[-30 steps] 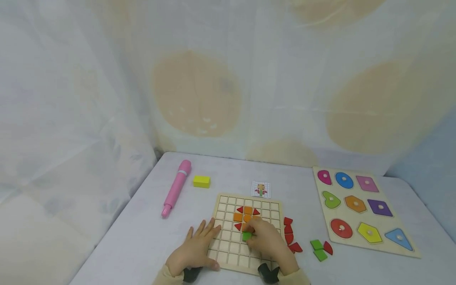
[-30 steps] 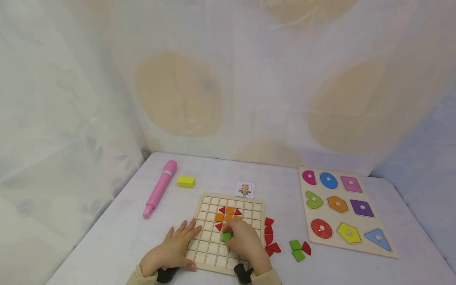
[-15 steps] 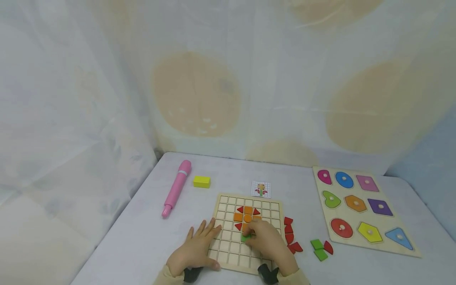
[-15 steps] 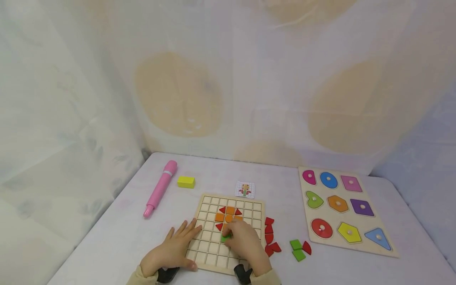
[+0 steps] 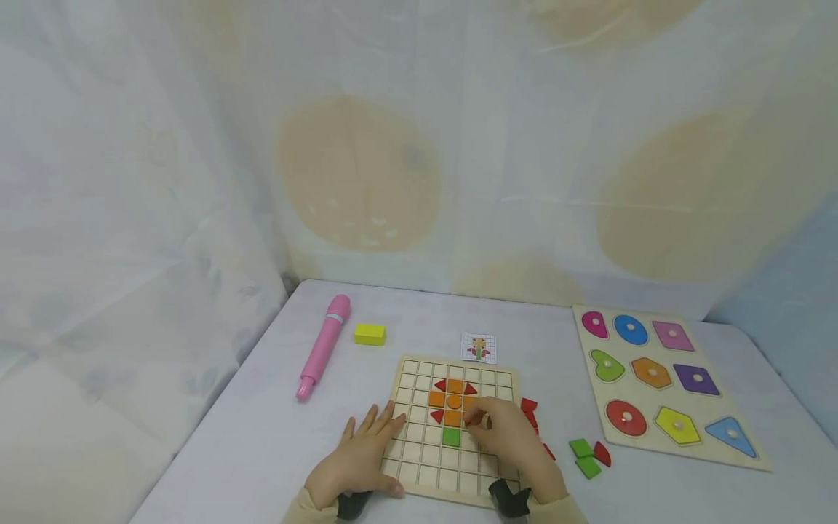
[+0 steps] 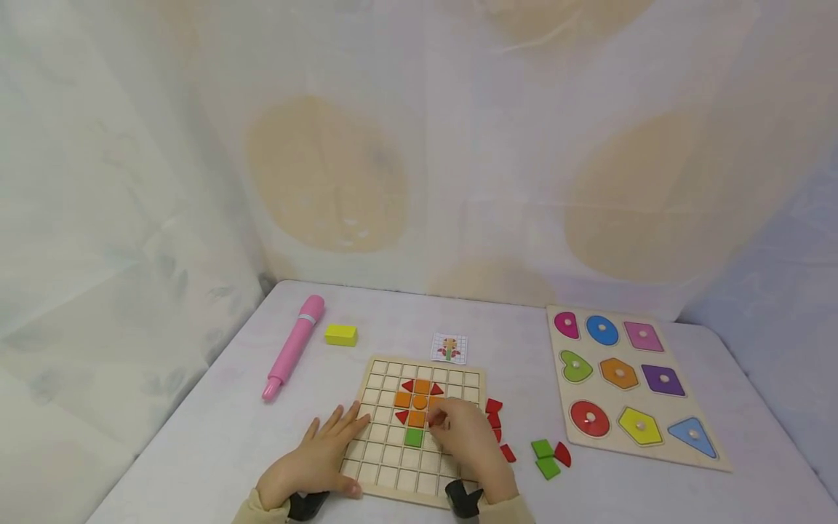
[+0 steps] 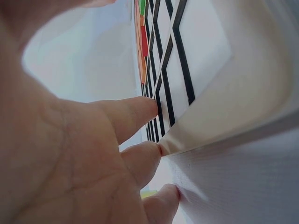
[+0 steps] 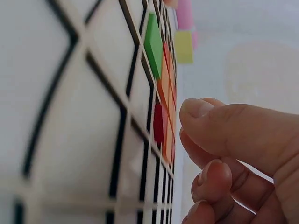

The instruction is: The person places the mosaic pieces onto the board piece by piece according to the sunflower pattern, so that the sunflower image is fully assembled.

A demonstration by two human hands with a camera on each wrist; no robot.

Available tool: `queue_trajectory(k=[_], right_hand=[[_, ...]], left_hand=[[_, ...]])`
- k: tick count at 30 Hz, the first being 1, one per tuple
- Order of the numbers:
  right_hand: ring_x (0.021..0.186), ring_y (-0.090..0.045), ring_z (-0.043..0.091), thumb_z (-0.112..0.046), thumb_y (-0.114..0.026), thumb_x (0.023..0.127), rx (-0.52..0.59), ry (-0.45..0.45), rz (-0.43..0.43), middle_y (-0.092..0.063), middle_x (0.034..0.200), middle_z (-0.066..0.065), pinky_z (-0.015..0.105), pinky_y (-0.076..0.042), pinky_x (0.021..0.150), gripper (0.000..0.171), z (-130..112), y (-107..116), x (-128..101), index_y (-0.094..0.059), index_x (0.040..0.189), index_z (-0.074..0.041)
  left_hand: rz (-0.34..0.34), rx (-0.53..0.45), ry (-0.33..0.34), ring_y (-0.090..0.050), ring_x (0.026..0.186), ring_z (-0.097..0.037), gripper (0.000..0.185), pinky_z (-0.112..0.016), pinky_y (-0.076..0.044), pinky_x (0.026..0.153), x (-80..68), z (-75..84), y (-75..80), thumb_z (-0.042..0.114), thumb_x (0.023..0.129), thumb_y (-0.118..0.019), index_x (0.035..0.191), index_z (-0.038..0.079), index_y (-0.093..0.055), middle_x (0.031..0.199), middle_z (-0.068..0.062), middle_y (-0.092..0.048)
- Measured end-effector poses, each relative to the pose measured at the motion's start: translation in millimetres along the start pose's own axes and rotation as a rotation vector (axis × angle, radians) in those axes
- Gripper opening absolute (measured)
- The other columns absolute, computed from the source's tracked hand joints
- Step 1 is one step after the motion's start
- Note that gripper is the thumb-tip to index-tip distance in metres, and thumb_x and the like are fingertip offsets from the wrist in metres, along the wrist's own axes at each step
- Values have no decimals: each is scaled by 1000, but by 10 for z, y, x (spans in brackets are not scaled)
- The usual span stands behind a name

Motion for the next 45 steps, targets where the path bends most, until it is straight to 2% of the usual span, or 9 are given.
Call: queue_trajectory(k=[7, 11, 15, 25, 31, 36, 45], right_hand=[[64, -46, 10, -5, -74, 81, 16, -102, 93, -63, 78, -6, 21, -39, 56, 13, 185, 228, -54, -68, 86, -16], [67, -49, 11, -6, -73, 81, 19, -175, 84, -64, 80, -3, 22, -40, 57, 15, 328, 395, -126, -69, 94, -13], [74, -54, 14, -7, -71, 82, 32, -259, 63, -66, 91, 2, 26, -44, 60, 20, 504, 558, -203, -68, 101, -10], [87, -58, 21, -17, -69, 87, 6, -387, 66, -66, 102, 10, 29, -51, 67, 31, 821, 830, -338, -64, 115, -4], [88, -60, 20, -18, -71, 84, 31, -460, 10, -66, 102, 11, 34, -55, 70, 38, 981, 964, -481, -61, 118, -1], [86, -55, 20, -13, -76, 79, 66, -493, -72, -62, 95, 9, 31, -51, 70, 44, 1072, 1037, -571, -60, 117, 2], [81, -50, 20, -22, -87, 68, 59, -515, -120, -54, 84, 7, 30, -46, 67, 58, 1021, 955, -572, -59, 112, 3]], left_hand=[[6, -2, -5, -12, 147, -49, 107, -79, -7, 106, -7, 22, 28, 43, 63, -86, 150, 8, -33, 162, -19, -16], [-1, 0, -3, -12, 147, -48, 108, -78, -6, 107, 2, 6, 1, 44, 63, -86, 151, 9, -33, 162, -18, -15], [-4, -1, 1, -12, 148, -47, 108, -77, -5, 108, 5, -4, -7, 44, 63, -86, 151, 10, -33, 162, -17, -15], [1, 1, 4, -12, 148, -47, 108, -77, -5, 108, 8, -8, -2, 44, 63, -86, 150, 9, -33, 162, -17, -16], [-6, 1, 7, -12, 148, -47, 107, -77, -6, 108, 11, -7, -7, 45, 63, -86, 150, 10, -34, 162, -17, -16], [-9, 0, 14, -11, 148, -47, 108, -77, -5, 108, 26, -42, -34, 46, 63, -86, 151, 11, -33, 163, -16, -15], [-9, -15, 5, -10, 148, -47, 109, -78, -4, 107, 41, -53, -42, 45, 63, -86, 151, 12, -33, 163, -17, -15]])
Point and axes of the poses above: each hand's wrist, its own x-axis towards the middle knuckle, its own y-axis out of the back of the hand, z = x × y, the point moved 2 cm from there along x, towards the middle knuckle
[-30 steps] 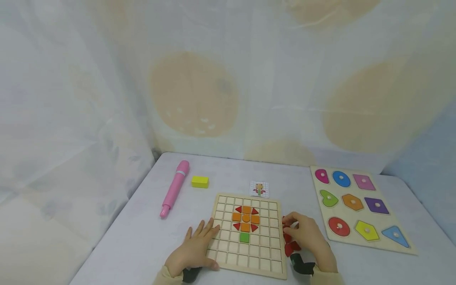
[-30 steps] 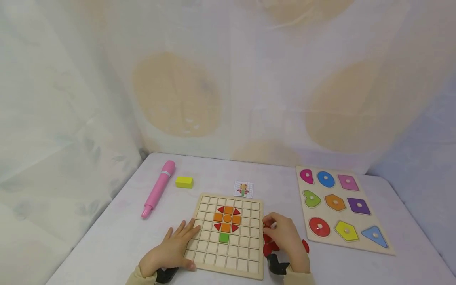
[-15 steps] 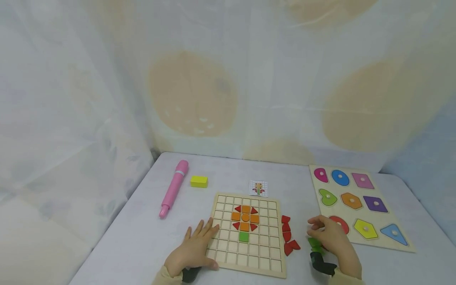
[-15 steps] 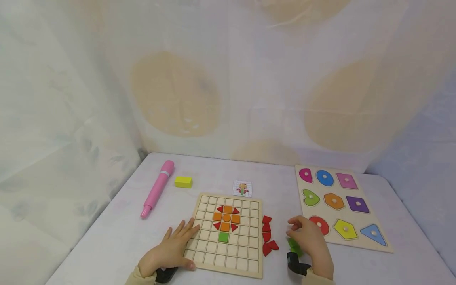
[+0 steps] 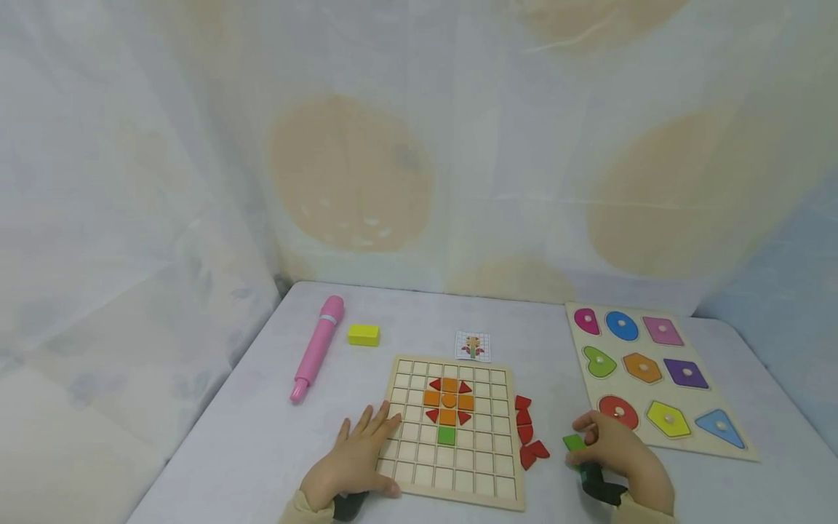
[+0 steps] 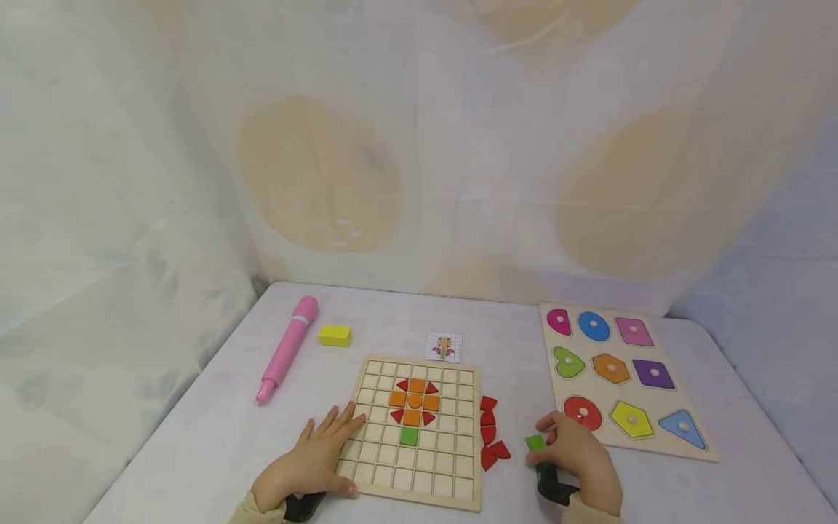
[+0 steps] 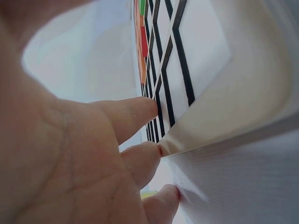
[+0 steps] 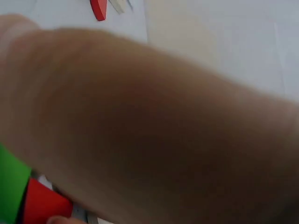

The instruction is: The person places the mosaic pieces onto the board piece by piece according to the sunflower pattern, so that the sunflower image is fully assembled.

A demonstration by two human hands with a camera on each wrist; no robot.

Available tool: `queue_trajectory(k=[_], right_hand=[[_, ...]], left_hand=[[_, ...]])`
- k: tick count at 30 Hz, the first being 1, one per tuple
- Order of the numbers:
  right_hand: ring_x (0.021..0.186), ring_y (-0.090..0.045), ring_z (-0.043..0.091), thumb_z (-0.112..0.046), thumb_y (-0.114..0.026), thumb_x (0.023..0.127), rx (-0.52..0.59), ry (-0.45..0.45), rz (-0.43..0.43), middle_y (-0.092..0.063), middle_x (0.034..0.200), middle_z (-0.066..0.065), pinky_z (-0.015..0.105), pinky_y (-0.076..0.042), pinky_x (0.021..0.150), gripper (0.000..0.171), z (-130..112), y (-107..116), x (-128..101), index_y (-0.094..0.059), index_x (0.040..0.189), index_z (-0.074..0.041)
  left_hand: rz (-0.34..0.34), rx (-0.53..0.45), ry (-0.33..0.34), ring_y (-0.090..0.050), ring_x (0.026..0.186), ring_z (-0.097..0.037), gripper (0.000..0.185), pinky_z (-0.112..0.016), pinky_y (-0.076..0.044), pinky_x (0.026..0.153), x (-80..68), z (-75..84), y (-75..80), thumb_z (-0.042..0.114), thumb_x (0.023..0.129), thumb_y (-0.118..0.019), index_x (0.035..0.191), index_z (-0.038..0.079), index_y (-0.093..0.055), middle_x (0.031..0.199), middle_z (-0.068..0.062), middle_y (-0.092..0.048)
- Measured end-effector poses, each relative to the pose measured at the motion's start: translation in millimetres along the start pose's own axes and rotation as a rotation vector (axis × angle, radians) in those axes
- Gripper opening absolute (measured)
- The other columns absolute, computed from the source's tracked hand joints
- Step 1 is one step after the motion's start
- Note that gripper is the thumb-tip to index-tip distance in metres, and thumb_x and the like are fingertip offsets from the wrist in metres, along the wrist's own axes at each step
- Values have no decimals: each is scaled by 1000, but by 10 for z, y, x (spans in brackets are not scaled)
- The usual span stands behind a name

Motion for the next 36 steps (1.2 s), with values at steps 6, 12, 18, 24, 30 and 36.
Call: queue_trajectory(k=[6, 12, 18, 24, 30, 36], right_hand=[[77, -52, 20, -29, -88, 66, -78, -46, 6, -56, 85, 10, 32, -48, 65, 58, -46, -31, 16, -58, 106, 2], [78, -52, 22, -22, -85, 70, -81, -76, 21, -57, 85, 10, 32, -48, 65, 45, -44, -41, 37, -60, 100, 1], [78, -52, 21, -14, -82, 71, -81, -47, 53, -59, 83, 8, 31, -47, 64, 37, -84, -52, 46, -62, 99, 1], [84, -53, 21, -12, -80, 73, -60, 3, 68, -62, 90, 8, 34, -53, 70, 38, -170, -83, 53, -63, 105, 1], [85, -53, 20, -14, -78, 74, -94, 75, 98, -63, 94, 6, 36, -53, 70, 35, -352, -115, 8, -65, 105, -3], [84, -53, 19, -11, -79, 73, -83, 151, 107, -63, 94, 5, 34, -51, 68, 34, -548, -197, -55, -64, 104, -6]], left_hand=[[-4, -7, 3, -10, 148, -48, 109, -79, -4, 106, 3, -4, -13, 45, 62, -86, 151, 11, -33, 163, -17, -14], [-9, -9, 10, -10, 148, -47, 109, -78, -4, 107, -2, -4, -16, 45, 62, -86, 151, 11, -32, 163, -17, -14], [-6, -14, 8, -10, 147, -48, 109, -78, -4, 107, -14, 11, 0, 44, 62, -87, 151, 10, -33, 162, -17, -15], [-11, 3, 7, -10, 148, -47, 109, -78, -5, 107, -8, 5, -8, 45, 63, -86, 151, 11, -32, 163, -17, -15], [-5, 5, 1, -10, 148, -47, 109, -78, -4, 107, -7, 4, 1, 45, 63, -86, 151, 11, -32, 163, -17, -14], [-1, -4, 1, -10, 148, -47, 109, -78, -4, 107, -13, 14, 12, 45, 63, -86, 151, 11, -32, 163, -17, -14]])
Point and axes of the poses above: each hand's wrist, its own x-axis towards the middle knuckle, its own y-axis out of the back of the hand, z = x × y, the point moved 2 cm from there along x, towards the middle knuckle
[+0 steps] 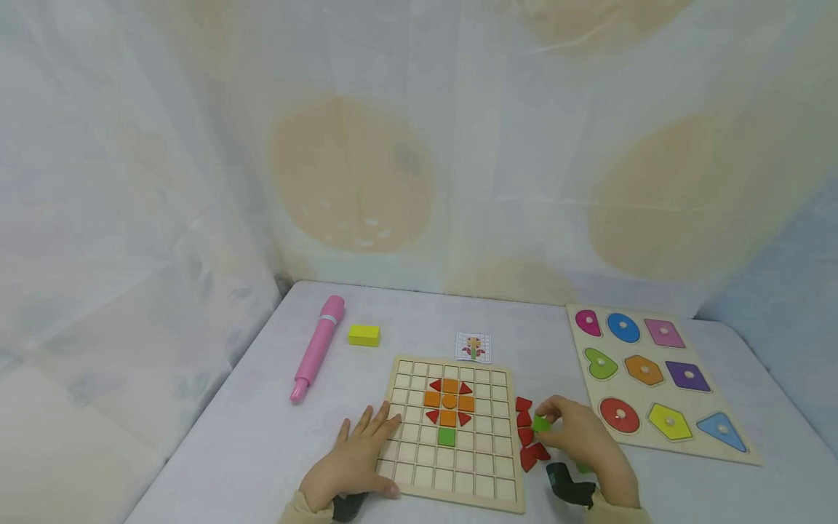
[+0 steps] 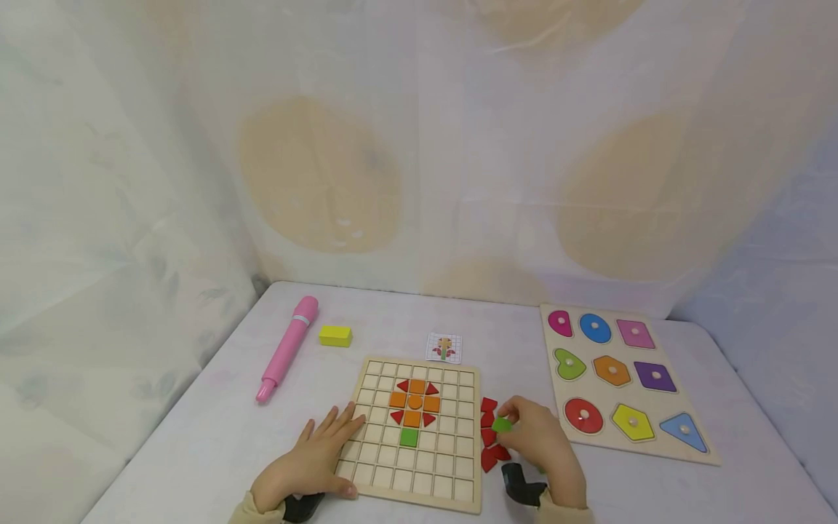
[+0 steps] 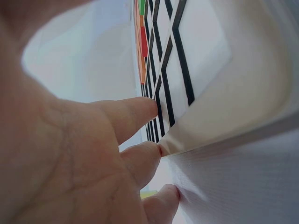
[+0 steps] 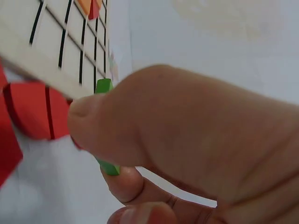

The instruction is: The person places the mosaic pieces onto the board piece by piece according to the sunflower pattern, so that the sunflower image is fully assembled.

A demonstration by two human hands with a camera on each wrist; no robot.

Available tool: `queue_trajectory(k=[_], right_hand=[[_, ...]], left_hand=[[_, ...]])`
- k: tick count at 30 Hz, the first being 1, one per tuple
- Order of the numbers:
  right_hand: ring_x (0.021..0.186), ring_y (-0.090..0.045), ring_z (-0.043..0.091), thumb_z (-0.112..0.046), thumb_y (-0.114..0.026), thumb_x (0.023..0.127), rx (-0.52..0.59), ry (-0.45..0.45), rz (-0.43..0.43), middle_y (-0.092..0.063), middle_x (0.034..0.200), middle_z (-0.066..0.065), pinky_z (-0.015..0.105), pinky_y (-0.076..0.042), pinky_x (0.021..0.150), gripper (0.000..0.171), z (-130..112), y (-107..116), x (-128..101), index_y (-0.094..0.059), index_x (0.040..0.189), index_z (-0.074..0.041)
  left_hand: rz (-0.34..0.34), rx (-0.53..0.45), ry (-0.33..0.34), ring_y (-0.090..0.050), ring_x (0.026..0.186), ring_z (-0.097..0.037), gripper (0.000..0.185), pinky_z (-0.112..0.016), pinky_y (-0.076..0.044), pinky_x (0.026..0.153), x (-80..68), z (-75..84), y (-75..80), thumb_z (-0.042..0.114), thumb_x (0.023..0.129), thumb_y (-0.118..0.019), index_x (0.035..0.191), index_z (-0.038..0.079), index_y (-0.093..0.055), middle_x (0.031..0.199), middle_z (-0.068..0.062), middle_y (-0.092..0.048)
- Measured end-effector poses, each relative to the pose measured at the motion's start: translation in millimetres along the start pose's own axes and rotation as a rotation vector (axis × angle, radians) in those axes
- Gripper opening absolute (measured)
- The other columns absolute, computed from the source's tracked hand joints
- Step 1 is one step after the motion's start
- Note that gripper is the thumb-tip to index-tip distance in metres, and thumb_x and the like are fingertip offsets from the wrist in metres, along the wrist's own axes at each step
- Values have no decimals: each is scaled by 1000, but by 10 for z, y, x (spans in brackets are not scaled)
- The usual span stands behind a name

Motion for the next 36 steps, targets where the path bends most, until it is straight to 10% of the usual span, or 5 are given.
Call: queue_trajectory(k=[24, 36], right_hand=[[78, -54, 15, -8, -81, 73, -8, 141, -43, -64, 88, -1, 32, -52, 67, 29, -458, -324, 4, -68, 99, -9], [68, -49, 9, -9, -80, 70, -42, 410, -134, -62, 82, -6, 22, -44, 59, 25, -766, -735, -51, -70, 93, -13]], left_hand=[[0, -4, -1, -11, 147, -49, 108, -78, -4, 107, -19, 33, 23, 43, 63, -86, 151, 9, -33, 162, -19, -15], [8, -7, -11, -11, 147, -49, 108, -79, -5, 106, -13, 21, 23, 44, 63, -86, 151, 10, -33, 162, -19, -15]])
Point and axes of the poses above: each hand's wrist, its own x-axis towards the middle knuckle, its own y-axis out of the back of the hand, z = x × y, the point moved 2 cm from there along x, towards the middle knuckle
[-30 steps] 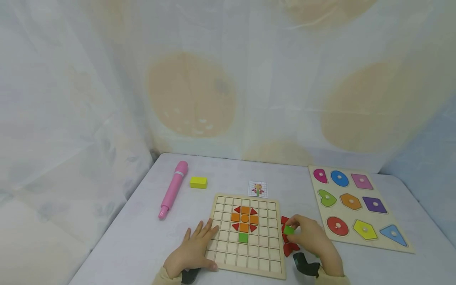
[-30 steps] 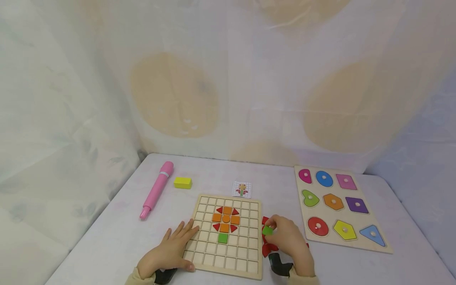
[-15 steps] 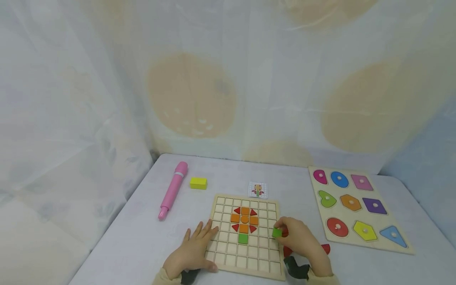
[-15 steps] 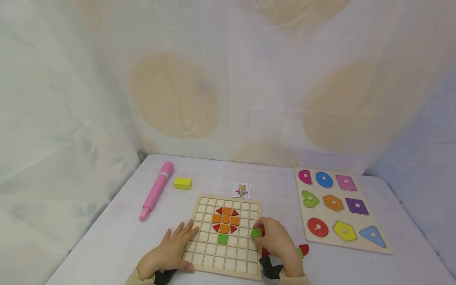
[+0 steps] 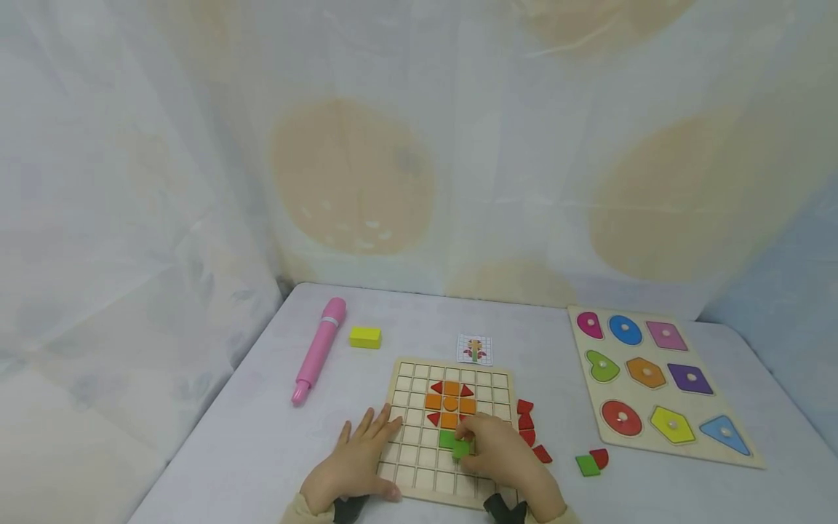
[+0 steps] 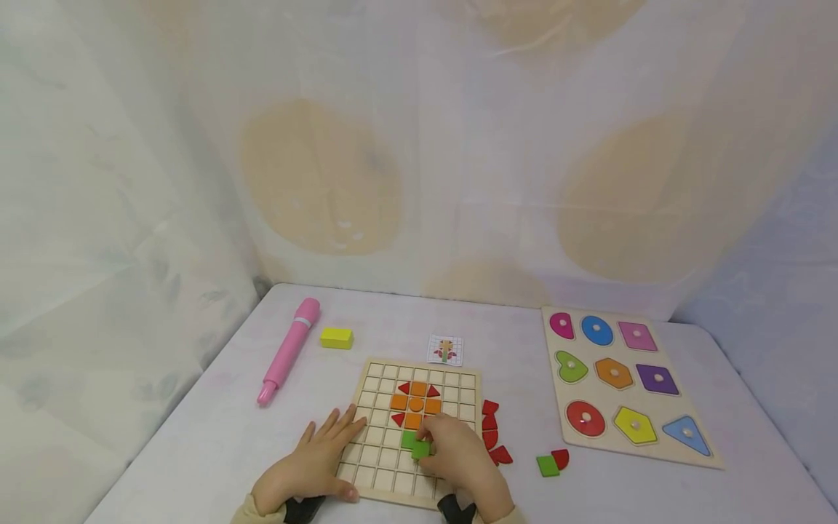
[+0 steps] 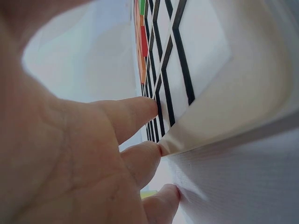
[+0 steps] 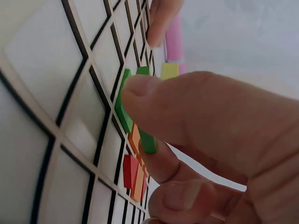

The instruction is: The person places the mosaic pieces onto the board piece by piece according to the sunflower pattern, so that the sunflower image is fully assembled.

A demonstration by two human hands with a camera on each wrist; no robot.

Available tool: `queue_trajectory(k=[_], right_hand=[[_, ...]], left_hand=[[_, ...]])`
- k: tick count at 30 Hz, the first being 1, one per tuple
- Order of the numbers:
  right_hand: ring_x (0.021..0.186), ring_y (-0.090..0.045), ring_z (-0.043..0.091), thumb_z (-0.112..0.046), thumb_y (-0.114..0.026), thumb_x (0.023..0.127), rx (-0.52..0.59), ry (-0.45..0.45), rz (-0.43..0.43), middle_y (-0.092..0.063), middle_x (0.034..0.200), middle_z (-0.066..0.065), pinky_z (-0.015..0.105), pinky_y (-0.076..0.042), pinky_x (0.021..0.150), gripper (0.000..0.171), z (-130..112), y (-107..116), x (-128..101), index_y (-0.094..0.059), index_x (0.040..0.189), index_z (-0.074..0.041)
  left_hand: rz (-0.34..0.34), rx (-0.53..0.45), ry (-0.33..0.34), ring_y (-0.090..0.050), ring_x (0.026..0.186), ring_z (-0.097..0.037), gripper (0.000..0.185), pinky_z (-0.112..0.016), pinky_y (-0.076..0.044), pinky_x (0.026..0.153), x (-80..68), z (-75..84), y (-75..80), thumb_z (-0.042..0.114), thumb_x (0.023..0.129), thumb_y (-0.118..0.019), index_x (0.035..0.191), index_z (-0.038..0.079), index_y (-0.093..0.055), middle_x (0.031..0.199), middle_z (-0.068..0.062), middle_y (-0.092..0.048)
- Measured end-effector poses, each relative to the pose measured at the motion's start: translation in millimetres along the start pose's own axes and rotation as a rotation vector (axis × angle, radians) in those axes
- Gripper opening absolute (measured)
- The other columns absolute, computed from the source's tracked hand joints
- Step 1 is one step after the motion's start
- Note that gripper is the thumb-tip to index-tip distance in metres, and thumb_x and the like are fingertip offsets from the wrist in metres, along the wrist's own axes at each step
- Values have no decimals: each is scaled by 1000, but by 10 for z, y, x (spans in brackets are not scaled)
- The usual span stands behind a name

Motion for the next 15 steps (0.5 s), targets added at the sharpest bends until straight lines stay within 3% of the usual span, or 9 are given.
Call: queue_trajectory(k=[7, 15], right_hand=[[68, -48, 6, -7, -79, 71, -3, 27, -11, -62, 78, -9, 20, -44, 60, 21, -70, -106, 26, -72, 90, -13], [68, -46, 5, -5, -80, 70, -39, 36, 0, -55, 76, -11, 20, -44, 62, 19, -130, -196, 37, -66, 74, -17]], left_hand=[[-6, 7, 6, -12, 147, -49, 108, -79, -6, 106, 0, -7, -9, 44, 62, -86, 150, 10, -33, 162, -18, -16], [1, 8, 6, -12, 147, -48, 108, -79, -6, 106, 9, -14, -14, 45, 62, -86, 150, 11, -33, 162, -18, -16]])
Point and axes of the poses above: each hand's wrist, its own x-axis towards the middle knuckle, its own y-axis out of the back of the hand, z = x × y, the point moved 2 cm from there along x, towards the middle knuckle
